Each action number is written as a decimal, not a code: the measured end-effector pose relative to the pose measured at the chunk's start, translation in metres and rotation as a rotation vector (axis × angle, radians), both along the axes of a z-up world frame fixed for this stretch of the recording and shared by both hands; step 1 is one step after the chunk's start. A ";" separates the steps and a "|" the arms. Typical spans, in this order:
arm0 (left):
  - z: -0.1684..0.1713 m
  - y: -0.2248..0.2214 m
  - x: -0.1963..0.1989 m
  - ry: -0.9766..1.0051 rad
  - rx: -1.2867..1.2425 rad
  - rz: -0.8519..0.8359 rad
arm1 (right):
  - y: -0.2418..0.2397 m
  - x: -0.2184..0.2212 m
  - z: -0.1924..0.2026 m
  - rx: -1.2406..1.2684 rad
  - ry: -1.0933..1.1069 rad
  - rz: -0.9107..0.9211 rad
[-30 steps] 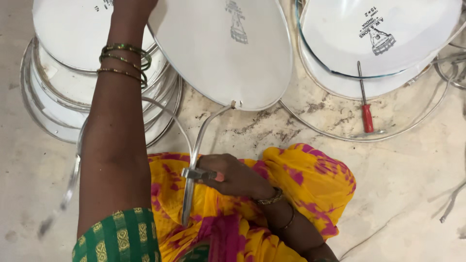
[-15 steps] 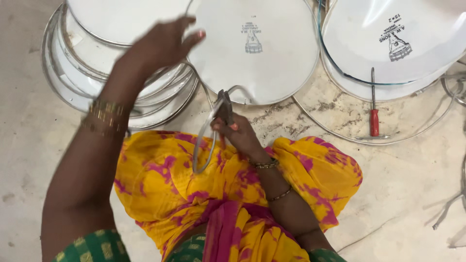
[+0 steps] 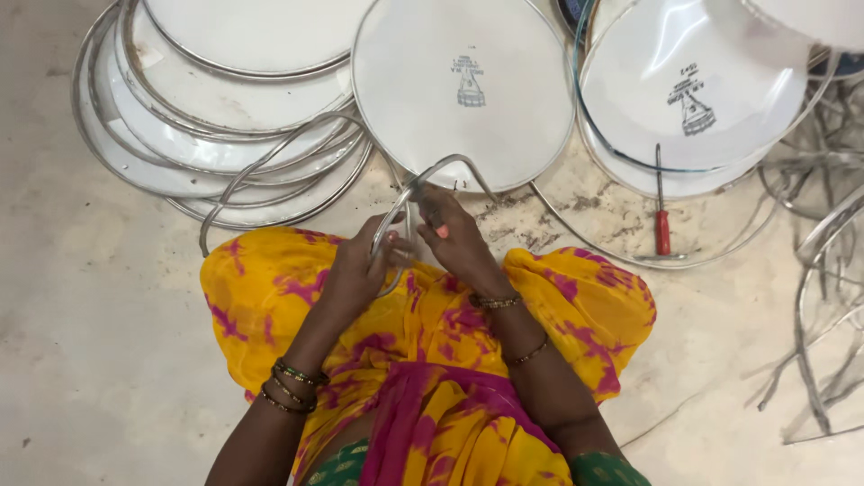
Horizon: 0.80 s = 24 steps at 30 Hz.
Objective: The person places a circular metal rim onto a plastic drum head, uses a screwdriver-like tool to tuck the head under the rim, and uses pliers to crimp or secure the metal ring around the edge.
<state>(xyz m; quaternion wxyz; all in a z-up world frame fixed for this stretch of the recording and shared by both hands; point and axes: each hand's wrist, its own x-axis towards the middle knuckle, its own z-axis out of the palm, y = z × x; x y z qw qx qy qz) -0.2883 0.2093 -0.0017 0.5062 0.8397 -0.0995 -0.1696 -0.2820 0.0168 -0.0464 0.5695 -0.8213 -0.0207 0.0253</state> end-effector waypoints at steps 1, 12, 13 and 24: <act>-0.004 0.001 0.000 -0.005 -0.139 -0.007 | -0.001 0.001 0.008 -0.151 -0.041 0.028; 0.000 -0.008 -0.018 -0.154 -0.180 -0.100 | -0.054 -0.018 0.128 -0.617 0.261 0.269; 0.003 -0.012 -0.017 -0.250 -0.203 -0.119 | -0.056 -0.019 0.133 -0.561 0.295 0.263; 0.049 0.006 0.008 -0.535 -0.086 -0.058 | -0.195 -0.070 0.109 -0.950 0.152 -0.197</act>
